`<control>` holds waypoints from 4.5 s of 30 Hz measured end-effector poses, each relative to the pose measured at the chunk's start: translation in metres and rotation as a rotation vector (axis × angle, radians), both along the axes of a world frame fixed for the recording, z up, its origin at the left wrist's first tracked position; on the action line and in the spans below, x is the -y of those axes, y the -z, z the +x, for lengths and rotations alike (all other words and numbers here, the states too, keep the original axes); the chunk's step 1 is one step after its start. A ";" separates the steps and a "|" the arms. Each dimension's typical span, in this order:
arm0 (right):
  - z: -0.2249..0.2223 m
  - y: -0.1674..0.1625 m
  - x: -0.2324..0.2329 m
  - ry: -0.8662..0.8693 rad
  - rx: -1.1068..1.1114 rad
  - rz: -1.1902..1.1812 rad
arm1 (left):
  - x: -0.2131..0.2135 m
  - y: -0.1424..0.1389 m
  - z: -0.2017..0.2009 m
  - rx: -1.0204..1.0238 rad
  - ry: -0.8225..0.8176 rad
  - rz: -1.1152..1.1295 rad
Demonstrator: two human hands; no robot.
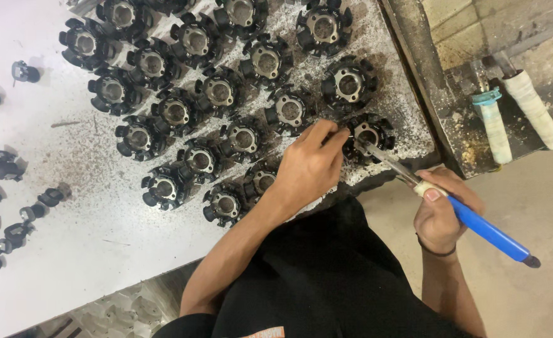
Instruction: The person works at a factory bench with black plastic impeller-like parts. They scrape or trim each part with a handheld blade, touch parts with a probe connected to a digital test machine, place parts into a plastic tray, snap parts onto a wire to form rows, and solder the assemblies with a soldering iron, producing smoke.
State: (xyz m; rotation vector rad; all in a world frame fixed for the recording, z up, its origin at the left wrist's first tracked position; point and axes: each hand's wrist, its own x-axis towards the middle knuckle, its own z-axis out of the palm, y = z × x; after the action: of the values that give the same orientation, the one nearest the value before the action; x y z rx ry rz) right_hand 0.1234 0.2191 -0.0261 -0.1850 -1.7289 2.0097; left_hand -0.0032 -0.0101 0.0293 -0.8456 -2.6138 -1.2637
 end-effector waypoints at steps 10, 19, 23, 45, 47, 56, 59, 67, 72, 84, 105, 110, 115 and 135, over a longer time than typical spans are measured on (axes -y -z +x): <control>0.001 -0.007 0.017 0.066 -0.014 0.256 | 0.001 0.005 -0.001 0.002 0.003 -0.052; 0.003 -0.008 0.022 0.104 -0.056 0.346 | 0.002 0.001 -0.001 -0.018 -0.010 -0.052; 0.003 0.006 0.016 0.119 -0.097 0.020 | 0.005 0.001 0.002 -0.011 -0.015 -0.066; -0.130 -0.057 0.003 -0.125 0.027 0.351 | 0.039 -0.171 -0.088 -0.597 -0.014 0.024; -0.161 -0.058 0.014 -0.189 -0.004 0.272 | 0.031 -0.150 -0.119 -0.571 -0.092 -0.028; -0.187 -0.036 0.029 -0.199 0.086 0.007 | 0.034 0.036 -0.148 -0.128 -0.154 -0.070; -0.184 -0.031 0.028 -0.132 0.078 0.036 | 0.033 0.041 -0.149 -0.157 -0.145 -0.053; -0.183 -0.032 0.031 -0.128 0.104 0.080 | 0.028 0.026 -0.149 -0.123 -0.185 -0.144; -0.185 -0.030 0.030 -0.162 0.116 0.031 | 0.027 0.023 -0.159 -0.088 -0.138 -0.120; -0.193 -0.023 0.023 -0.213 0.142 -0.122 | 0.030 0.015 -0.163 0.019 -0.079 -0.072; -0.190 -0.028 0.029 -0.195 0.078 -0.087 | 0.022 0.020 -0.160 -0.024 -0.140 -0.119; -0.190 -0.027 0.029 -0.192 0.137 -0.080 | 0.023 0.022 -0.160 -0.047 -0.153 -0.103; -0.188 -0.027 0.027 -0.220 0.134 -0.036 | 0.022 0.026 -0.164 -0.040 -0.135 -0.133; -0.169 -0.028 0.022 -0.013 -0.109 -0.088 | 0.028 -0.027 -0.137 -0.169 -0.168 -0.071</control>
State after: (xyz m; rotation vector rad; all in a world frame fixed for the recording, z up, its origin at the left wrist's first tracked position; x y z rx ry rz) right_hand -0.0453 0.1966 0.0021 -0.0920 -1.5804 2.0667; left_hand -0.1401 -0.0379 0.0561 -0.6930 -2.5466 -1.0163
